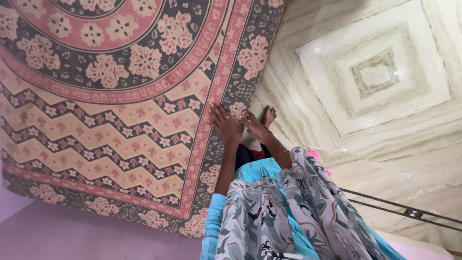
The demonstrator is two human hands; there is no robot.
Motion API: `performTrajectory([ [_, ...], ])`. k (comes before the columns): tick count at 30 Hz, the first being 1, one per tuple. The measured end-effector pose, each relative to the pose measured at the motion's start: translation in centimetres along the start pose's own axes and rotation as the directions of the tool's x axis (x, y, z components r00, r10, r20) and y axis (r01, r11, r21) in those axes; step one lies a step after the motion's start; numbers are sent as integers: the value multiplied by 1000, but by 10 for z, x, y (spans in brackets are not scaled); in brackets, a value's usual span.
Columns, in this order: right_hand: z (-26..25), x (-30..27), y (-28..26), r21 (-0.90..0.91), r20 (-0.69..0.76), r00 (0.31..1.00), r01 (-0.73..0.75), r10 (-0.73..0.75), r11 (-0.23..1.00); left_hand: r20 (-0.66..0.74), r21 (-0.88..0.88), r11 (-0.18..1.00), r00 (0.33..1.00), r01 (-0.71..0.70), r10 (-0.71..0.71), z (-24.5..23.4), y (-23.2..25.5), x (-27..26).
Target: The person spreads a large patterned fabric cover over a mattress by smoothing the surface and aligning the edges by hand.
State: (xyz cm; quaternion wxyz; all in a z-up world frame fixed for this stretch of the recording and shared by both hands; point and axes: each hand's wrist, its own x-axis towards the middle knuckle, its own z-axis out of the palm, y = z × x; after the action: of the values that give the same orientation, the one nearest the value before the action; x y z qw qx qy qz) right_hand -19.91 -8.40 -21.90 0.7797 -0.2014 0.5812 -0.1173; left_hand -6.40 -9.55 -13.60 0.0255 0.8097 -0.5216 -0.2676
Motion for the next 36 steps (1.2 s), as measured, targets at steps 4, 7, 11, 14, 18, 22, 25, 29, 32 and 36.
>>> performTrajectory([
  [4,-16,15,-4,59,72,995,-70,65,996,-6,-11,1000,1000,-8,8,16,25,57],
  [7,-18,26,-12,96,133,986,-111,98,989,-14,46,998,999,52,-51,21,37,65],
  [11,-18,33,-28,40,158,971,-187,179,981,-68,79,997,998,-3,9,32,31,68],
  [14,-38,36,-48,-151,158,973,-143,167,978,-87,238,971,996,31,-10,32,35,70],
  [18,-79,44,-92,-916,-47,997,-19,-59,402,74,200,969,983,148,-166,17,53,74],
  [22,-129,75,-142,-308,-279,919,190,-280,932,155,329,922,952,203,-264,15,57,78],
  [25,-134,94,-174,-92,-260,894,353,-364,931,144,328,926,959,187,-245,21,53,81],
  [29,-112,105,-200,-15,-280,888,375,-364,927,144,302,939,966,165,-217,18,52,82],
  [32,-97,103,-217,-18,-317,890,339,-327,940,240,299,937,937,178,-255,10,49,80],
  [36,-85,94,-244,21,-341,915,235,-214,972,82,73,996,995,57,-63,-3,38,69],
])
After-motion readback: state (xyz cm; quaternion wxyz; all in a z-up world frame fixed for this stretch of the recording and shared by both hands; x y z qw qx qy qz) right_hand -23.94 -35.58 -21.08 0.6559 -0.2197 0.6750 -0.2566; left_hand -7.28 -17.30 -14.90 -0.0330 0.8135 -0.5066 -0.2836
